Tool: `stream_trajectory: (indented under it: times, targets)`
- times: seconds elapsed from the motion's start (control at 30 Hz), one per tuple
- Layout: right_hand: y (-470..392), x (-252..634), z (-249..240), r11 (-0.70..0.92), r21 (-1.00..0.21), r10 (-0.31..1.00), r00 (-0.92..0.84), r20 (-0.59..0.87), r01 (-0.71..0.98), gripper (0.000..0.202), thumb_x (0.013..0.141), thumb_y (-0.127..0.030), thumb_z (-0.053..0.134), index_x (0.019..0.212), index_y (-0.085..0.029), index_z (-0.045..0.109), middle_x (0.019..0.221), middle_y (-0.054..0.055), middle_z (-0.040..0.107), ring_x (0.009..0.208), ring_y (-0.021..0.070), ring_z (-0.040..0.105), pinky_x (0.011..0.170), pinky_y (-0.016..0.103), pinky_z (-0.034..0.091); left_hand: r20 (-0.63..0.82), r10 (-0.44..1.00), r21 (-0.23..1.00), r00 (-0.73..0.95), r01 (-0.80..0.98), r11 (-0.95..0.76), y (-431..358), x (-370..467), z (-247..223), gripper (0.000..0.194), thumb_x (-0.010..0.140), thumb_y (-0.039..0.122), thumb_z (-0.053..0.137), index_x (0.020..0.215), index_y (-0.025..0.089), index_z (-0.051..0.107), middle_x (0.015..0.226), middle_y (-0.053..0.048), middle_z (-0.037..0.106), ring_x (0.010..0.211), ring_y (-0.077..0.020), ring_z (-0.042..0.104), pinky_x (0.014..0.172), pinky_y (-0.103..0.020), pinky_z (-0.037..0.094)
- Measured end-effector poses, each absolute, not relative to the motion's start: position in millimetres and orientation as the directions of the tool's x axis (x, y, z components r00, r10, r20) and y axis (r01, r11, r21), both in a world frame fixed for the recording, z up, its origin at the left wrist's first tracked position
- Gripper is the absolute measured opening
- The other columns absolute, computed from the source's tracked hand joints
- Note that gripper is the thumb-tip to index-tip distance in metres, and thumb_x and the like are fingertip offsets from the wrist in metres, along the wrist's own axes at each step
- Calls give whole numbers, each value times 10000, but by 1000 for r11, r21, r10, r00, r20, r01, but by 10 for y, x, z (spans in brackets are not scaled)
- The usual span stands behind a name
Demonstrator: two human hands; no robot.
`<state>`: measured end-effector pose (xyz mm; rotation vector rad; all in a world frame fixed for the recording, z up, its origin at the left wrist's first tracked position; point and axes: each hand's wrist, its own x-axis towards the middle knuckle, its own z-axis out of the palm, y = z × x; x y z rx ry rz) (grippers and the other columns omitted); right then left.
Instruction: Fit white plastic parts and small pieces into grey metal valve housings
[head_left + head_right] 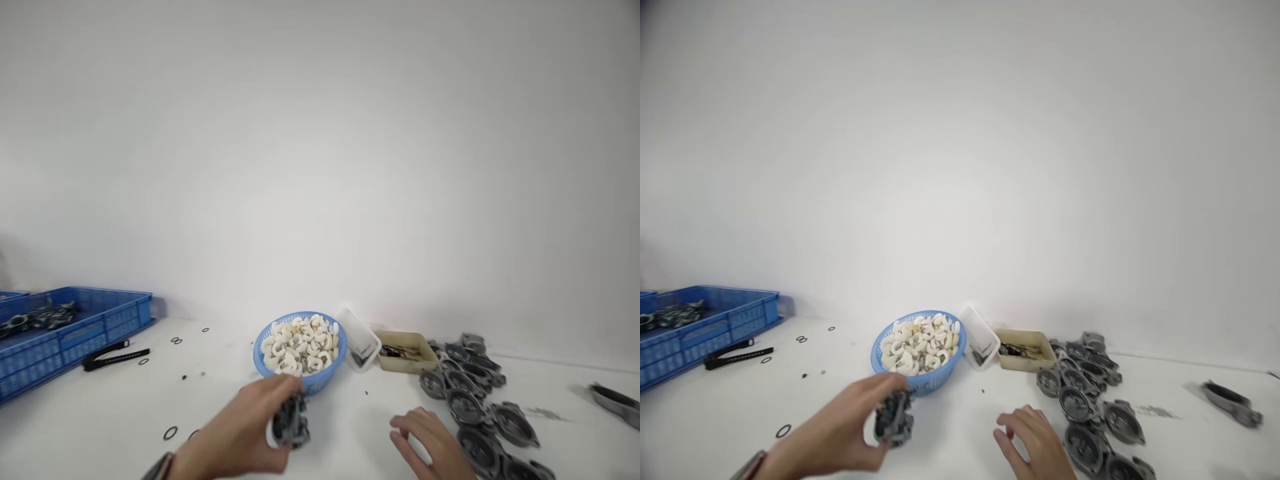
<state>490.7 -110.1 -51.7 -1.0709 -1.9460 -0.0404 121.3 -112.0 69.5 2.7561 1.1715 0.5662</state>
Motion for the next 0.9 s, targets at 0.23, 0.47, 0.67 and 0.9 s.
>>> stream_trajectory:
  times: [0.23, 0.47, 0.67, 0.9]
  targets:
    - [-1090, 5010, -517, 509, -448, 808, -228, 543, 735, 312, 1077, -431, 472, 978, -248, 705, 882, 40, 744, 837, 220, 702, 922, 394, 534, 145, 640, 223, 754, 606, -764, -989, 1918, 35, 669, 625, 351, 810, 1221, 278, 514, 1025, -50, 636, 908, -311, 622, 829, -430, 516]
    - [-984, 5136, -681, 488, -413, 795, -196, 573, 769, 299, 1042, -471, 535, 997, -269, 750, 921, 41, 786, 868, 243, 737, 851, 359, 578, 131, 638, 306, 759, 581, -754, -857, 1947, -59, 664, 688, 491, 849, 1250, 285, 562, 1043, -69, 661, 941, -336, 647, 888, -463, 528]
    - [-945, 4895, -467, 547, -395, 756, -232, 612, 738, 255, 1022, -458, 579, 967, -285, 758, 853, 23, 782, 777, 224, 754, 855, 321, 608, 60, 678, 712, 732, 445, -543, -819, 1854, -126, 675, 806, 648, 794, 1373, 345, 586, 1355, -75, 644, 1238, -348, 605, 1086, -436, 473]
    - [-518, 3965, 476, 578, -431, 798, -368, 478, 693, 230, 1009, -314, 556, 1174, -247, 702, 1133, 76, 750, 1101, 267, 668, 971, 393, 532, 102, 688, 769, 719, 382, -513, -705, 1712, -245, 858, 634, 627, 892, 1397, 354, 612, 1377, -59, 641, 1226, -353, 602, 1090, -458, 476]
